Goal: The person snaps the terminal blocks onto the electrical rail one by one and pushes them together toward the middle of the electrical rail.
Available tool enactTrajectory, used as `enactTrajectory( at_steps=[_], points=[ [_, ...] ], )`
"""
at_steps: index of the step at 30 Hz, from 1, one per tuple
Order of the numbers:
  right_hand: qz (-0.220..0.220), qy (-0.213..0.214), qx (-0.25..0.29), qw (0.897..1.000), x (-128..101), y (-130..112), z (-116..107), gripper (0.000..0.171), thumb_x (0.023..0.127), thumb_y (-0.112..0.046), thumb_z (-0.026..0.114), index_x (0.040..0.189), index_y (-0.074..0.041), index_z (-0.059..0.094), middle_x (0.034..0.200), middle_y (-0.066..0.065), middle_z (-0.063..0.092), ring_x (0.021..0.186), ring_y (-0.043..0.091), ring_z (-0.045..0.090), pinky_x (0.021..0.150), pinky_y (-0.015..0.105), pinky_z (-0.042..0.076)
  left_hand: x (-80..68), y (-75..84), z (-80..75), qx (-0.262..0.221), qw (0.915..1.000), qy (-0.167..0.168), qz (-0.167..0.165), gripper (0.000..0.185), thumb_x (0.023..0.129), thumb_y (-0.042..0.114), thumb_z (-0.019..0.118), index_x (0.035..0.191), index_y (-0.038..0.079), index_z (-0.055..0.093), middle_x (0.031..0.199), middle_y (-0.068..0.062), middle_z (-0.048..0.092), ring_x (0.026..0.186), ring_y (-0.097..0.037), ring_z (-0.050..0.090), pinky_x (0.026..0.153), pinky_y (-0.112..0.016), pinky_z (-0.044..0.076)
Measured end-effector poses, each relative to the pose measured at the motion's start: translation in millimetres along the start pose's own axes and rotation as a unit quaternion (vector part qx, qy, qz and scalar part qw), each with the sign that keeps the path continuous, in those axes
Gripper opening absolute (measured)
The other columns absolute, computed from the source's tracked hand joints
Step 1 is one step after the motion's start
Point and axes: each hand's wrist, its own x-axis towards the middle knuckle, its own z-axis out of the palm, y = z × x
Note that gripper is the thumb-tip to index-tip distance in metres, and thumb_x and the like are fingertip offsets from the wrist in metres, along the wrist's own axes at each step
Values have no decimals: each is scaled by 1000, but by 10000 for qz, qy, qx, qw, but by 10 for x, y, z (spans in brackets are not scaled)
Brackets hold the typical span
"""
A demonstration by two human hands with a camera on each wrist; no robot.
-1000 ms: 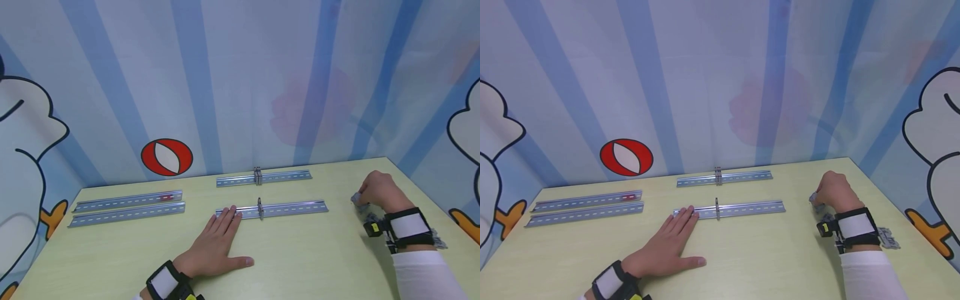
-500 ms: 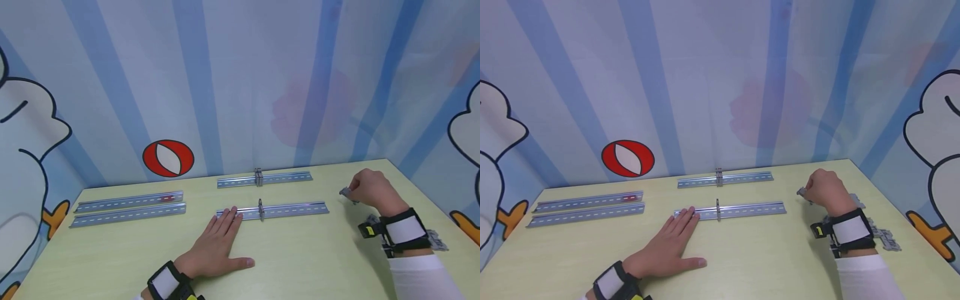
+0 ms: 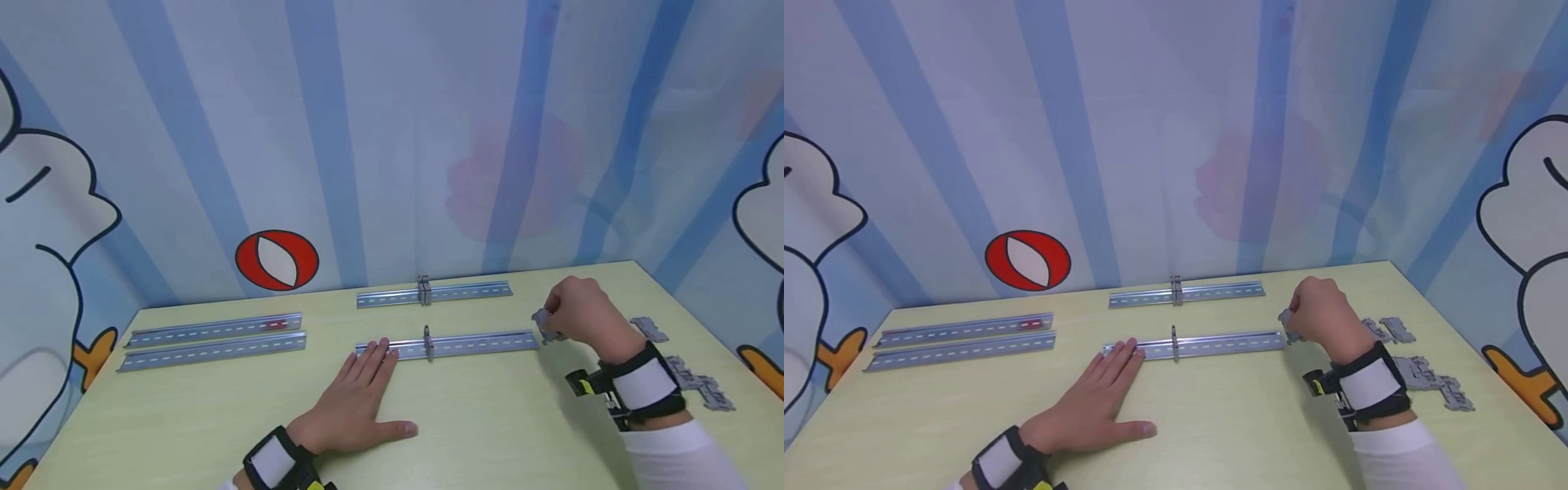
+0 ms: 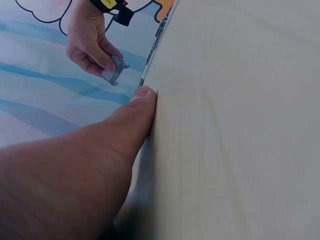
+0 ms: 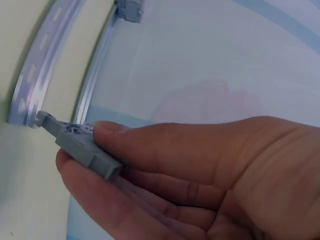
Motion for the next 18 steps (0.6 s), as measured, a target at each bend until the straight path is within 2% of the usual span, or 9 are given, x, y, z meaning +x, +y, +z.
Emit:
enactTrajectory(
  at_steps=[8, 11, 15, 18],
  points=[
    [343, -256, 55, 9991, 111, 14, 246, 10, 78, 0, 69, 85, 4, 73, 70, 8, 68, 53, 15, 62, 51, 30, 53, -24, -8, 20, -8, 10000, 2, -14, 110, 79, 87, 37, 158, 16, 8, 165, -4, -3, 151, -21, -2, 120, -50, 4],
    [310, -139, 21, 9994, 120, 10, 289, 5, 77, 1, 67, 74, 2, 71, 62, 5, 65, 49, 14, 61, 48, 29, 52, -25, -12, 23, -8, 10000, -3, -17, 110, 79, 87, 36, 158, 16, 8, 165, -4, -3, 151, -22, -2, 120, -51, 5],
    [243, 158, -177, 9994, 115, 2, 307, 29, 74, 2, 63, 49, -9, 54, 43, -2, 51, 42, 17, 58, 43, 26, 42, -12, -20, 21, 32, 10000, 11, 4, 110, 79, 87, 35, 158, 17, 7, 165, -3, -4, 151, -21, -3, 120, -50, 5],
    [276, 273, -301, 9988, 116, -4, 324, 39, 73, 3, 61, 44, -14, 42, 39, -4, 45, 41, 19, 58, 41, 25, 37, -4, -35, 32, 106, 9999, 39, 26, 110, 78, 88, 34, 158, 17, 7, 165, -3, -4, 151, -21, -4, 120, -50, 5]
  ],
)
